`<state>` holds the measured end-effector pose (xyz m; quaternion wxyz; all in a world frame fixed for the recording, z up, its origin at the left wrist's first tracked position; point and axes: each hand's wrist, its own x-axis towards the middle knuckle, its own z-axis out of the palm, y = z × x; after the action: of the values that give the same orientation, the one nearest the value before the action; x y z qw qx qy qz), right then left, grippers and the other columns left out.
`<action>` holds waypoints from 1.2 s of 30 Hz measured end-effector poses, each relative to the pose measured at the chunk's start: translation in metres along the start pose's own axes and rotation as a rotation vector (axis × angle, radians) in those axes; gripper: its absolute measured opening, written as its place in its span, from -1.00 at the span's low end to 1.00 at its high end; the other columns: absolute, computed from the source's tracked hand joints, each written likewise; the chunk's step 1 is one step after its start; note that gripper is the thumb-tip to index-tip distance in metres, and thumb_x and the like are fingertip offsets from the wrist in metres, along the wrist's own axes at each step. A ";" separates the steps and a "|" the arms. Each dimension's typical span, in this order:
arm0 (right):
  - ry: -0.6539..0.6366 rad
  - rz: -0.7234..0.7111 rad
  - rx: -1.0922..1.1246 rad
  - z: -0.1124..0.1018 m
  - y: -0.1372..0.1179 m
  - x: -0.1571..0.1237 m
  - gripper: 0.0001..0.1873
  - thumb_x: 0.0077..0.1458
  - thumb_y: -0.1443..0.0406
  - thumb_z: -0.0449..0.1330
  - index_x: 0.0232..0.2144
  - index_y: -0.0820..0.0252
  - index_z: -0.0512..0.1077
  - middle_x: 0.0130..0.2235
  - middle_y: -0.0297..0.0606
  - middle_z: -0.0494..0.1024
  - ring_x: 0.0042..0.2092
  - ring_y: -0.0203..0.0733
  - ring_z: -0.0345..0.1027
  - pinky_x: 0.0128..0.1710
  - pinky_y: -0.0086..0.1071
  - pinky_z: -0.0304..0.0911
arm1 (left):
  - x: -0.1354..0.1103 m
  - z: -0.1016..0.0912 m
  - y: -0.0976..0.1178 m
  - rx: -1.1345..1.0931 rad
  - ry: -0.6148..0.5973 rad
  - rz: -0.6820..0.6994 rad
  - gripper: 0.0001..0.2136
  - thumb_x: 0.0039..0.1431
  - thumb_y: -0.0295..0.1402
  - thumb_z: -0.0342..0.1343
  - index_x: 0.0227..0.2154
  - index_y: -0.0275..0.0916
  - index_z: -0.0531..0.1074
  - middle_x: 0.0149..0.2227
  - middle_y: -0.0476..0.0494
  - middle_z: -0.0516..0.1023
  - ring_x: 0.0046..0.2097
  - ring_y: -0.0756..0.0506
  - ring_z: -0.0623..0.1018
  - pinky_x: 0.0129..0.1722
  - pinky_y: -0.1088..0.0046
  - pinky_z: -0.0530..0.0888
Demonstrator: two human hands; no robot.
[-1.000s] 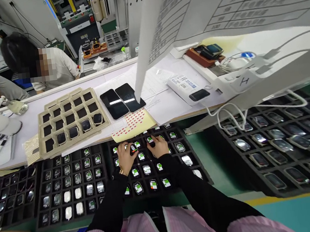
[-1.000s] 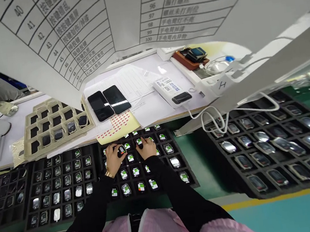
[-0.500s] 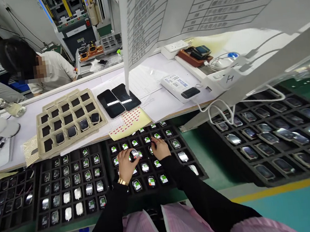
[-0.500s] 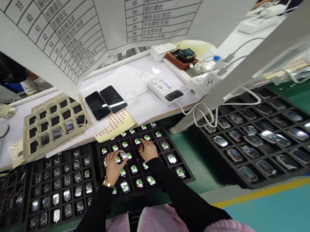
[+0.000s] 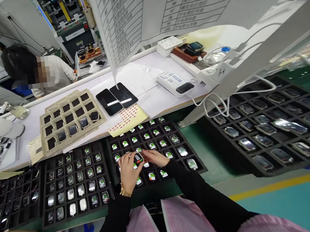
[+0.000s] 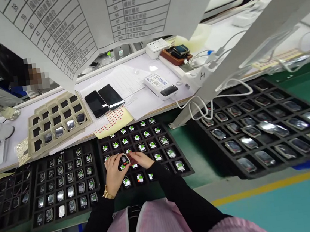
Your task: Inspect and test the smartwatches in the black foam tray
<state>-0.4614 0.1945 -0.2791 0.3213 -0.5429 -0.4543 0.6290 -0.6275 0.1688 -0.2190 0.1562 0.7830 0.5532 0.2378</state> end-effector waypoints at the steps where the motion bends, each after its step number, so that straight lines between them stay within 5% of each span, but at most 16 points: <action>1: -0.046 0.013 0.146 0.004 -0.001 -0.008 -0.44 0.17 -0.11 0.08 -0.26 0.29 0.52 -0.34 -0.12 0.55 -0.27 -0.11 0.46 -0.25 -0.28 0.38 | 0.001 -0.002 0.003 -0.003 0.002 0.011 -0.57 0.11 -0.34 0.27 0.04 -0.15 0.32 -0.04 -0.14 0.46 0.02 -0.19 0.40 0.06 0.22 0.24; 5: -0.089 0.042 0.631 0.006 -0.009 -0.032 -0.39 -0.19 -0.15 0.38 -0.34 0.26 0.52 -0.33 -0.19 0.52 -0.28 -0.17 0.41 -0.19 -0.29 0.35 | 0.006 -0.006 0.016 -0.068 -0.006 0.067 -0.56 0.14 -0.37 0.24 0.07 -0.16 0.30 -0.01 -0.17 0.42 0.04 -0.18 0.39 0.06 0.25 0.28; 18: -0.136 -0.158 0.466 -0.045 -0.052 -0.067 -0.50 -0.09 0.06 0.41 -0.14 0.23 0.54 -0.17 -0.17 0.56 -0.13 -0.12 0.42 -0.06 -0.28 0.30 | 0.027 -0.020 0.072 -0.068 -0.027 0.149 -0.57 0.17 -0.37 0.20 0.09 -0.11 0.28 0.01 -0.17 0.41 0.05 -0.19 0.40 0.05 0.22 0.31; 26: -0.158 -0.131 0.551 -0.053 -0.045 -0.070 -0.49 -0.11 0.04 0.42 -0.17 0.23 0.53 -0.17 -0.17 0.56 -0.15 -0.12 0.45 -0.07 -0.26 0.33 | 0.020 -0.017 0.087 -0.159 -0.053 0.046 -0.56 0.17 -0.40 0.19 0.11 -0.05 0.29 0.04 -0.12 0.42 0.08 -0.17 0.40 0.10 0.23 0.32; 31: -0.175 -0.047 0.550 -0.049 -0.040 -0.076 -0.20 -0.05 0.01 0.37 0.17 0.15 0.26 -0.13 -0.15 0.56 -0.09 -0.09 0.45 0.06 -0.10 0.27 | 0.018 -0.001 0.057 -0.395 -0.023 -0.223 -0.61 0.14 -0.39 0.20 0.05 -0.08 0.36 0.01 -0.09 0.49 -0.03 -0.13 0.49 0.03 0.29 0.42; 36: -0.020 -0.022 0.434 -0.046 -0.024 -0.090 -0.10 -0.06 -0.07 0.34 0.22 0.15 0.17 -0.02 -0.03 0.50 -0.02 0.00 0.41 0.10 -0.01 0.22 | 0.049 0.006 -0.028 -0.373 0.016 -0.476 -0.57 0.03 -0.52 0.20 0.01 -0.29 0.37 -0.22 -0.16 0.58 -0.24 -0.09 0.57 -0.18 0.40 0.51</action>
<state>-0.4008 0.1333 -0.2219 0.4330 -0.4499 -0.3171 0.7138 -0.6335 0.2244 -0.2285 0.3441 0.5873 0.6691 0.2982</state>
